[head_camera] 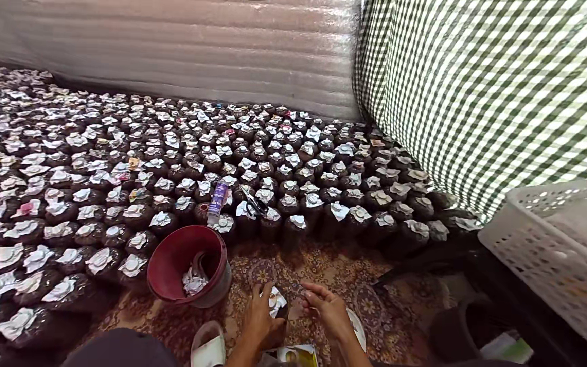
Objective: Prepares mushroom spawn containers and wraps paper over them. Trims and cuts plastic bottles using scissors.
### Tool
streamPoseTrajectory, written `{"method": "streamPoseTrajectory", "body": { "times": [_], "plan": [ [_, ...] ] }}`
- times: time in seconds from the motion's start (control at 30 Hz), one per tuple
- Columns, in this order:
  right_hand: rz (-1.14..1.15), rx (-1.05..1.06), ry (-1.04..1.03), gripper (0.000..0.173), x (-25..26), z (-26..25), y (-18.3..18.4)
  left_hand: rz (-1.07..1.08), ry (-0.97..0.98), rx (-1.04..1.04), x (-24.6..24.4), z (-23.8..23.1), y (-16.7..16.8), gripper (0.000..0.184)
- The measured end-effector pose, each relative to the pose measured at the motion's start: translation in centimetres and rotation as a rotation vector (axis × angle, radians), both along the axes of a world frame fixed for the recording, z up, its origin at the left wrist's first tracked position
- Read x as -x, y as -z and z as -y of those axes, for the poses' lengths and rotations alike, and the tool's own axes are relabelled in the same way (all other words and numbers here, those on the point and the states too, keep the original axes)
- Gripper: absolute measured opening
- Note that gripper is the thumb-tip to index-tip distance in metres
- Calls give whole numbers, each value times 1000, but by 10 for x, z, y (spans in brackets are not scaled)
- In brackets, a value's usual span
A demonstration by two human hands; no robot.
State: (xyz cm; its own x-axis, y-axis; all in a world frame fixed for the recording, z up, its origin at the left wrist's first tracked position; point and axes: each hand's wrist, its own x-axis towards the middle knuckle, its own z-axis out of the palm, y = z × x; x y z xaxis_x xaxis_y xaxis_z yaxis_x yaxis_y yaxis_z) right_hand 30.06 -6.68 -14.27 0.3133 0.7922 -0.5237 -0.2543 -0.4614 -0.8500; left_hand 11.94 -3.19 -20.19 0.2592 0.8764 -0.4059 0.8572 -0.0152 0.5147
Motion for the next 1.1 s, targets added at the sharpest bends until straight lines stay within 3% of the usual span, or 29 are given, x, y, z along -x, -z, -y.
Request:
{"method": "streamPoseTrajectory", "body": {
  "times": [0.17, 0.3, 0.6, 0.93, 1.1],
  "plan": [
    [101, -69, -2, 21, -10, 3, -10, 1, 326, -24, -7, -26, -21, 90],
    [117, -45, -26, 21, -13, 5, 0, 76, 470, -18, -9, -30, -7, 89],
    [155, -40, -83, 21, -9, 4, 8, 200, 408, -19, 1, -43, 2, 89],
    [186, -37, -105, 13, -6, 5, 14, 198, 434, 13, -2, -37, 2, 92],
    [227, -23, -128, 14, -1, 4, 24, 96, 313, 89, -5, -35, -1, 117]
  ]
}}
